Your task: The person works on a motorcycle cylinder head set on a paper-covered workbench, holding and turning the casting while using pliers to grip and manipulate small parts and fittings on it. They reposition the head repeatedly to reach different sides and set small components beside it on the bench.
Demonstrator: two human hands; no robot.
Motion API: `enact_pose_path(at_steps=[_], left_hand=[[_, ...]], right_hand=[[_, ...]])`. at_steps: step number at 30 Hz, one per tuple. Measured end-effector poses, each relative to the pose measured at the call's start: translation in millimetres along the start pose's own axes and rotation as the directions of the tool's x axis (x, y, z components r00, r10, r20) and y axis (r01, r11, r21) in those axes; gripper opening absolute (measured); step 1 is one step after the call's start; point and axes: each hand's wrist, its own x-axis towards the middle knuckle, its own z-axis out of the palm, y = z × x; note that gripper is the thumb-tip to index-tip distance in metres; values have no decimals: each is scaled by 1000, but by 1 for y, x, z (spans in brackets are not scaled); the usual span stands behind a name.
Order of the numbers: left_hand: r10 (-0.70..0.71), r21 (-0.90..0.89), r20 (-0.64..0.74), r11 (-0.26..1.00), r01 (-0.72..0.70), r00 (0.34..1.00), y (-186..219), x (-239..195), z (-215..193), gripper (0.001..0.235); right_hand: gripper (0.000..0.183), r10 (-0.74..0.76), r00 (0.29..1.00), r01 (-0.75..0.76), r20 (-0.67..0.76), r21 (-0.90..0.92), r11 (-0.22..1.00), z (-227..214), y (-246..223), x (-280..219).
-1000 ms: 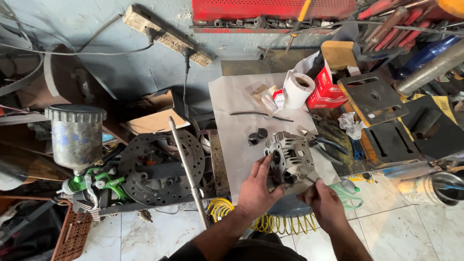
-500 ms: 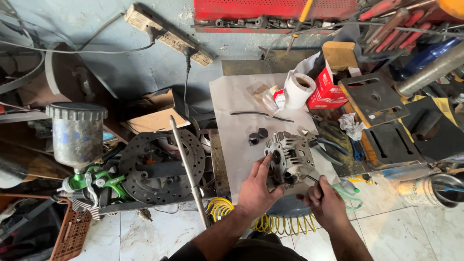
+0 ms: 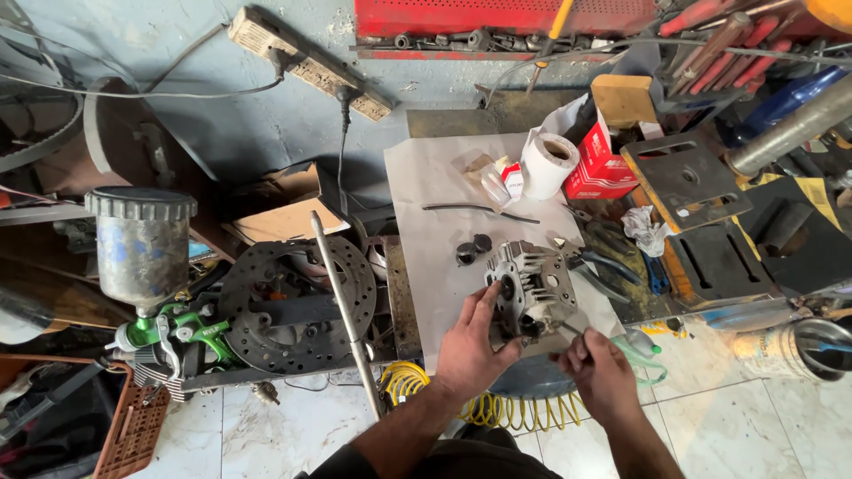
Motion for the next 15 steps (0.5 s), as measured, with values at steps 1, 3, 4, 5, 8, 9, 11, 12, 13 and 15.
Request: enact_pose_path(at_steps=[1, 3, 4, 5, 8, 9, 11, 12, 13, 15], left_hand=[[-19, 3, 11, 1000, 19, 1000, -1, 0, -1, 93], [5, -15, -14, 1000, -5, 1000, -4, -2, 2, 92], [36, -31, -36, 999, -37, 999, -5, -2, 3, 92], [36, -31, -37, 999, -38, 999, -4, -2, 2, 92], [39, -21, -10, 999, -39, 999, -2, -2, 1, 91], [32, -31, -22, 999, -32, 999, -2, -1, 2, 90], [42, -43, -7, 998, -42, 999, -7, 2, 6, 89], [85, -41, -46, 995, -87, 995, -12, 3, 11, 88], [128, -38, -85, 991, -131, 988, -18, 3, 16, 87], [152, -40, -86, 987, -156, 985, -20, 0, 19, 85]], right_hand=[[31, -22, 1000, 23, 16, -35, 999, 4, -1, -3], [25, 37, 999, -39, -28, -58, 998, 25, -13, -18], [29, 87, 993, -93, -78, -75, 993, 36, -20, -24], [29, 87, 993, -92, -77, -76, 993, 26, -24, -31], [45, 78, 997, -78, 23, -23, 997, -10, -29, -52], [50, 125, 991, -126, -58, -12, 992, -27, -29, -58], [54, 156, 975, -155, -159, 16, 988, -127, 14, -40], [51, 225, 933, -279, -279, -171, 945, -211, 55, -47], [49, 268, 873, -414, -408, -329, 849, -287, 100, -84], [49, 264, 855, -435, -447, -339, 834, -316, 129, -154]])
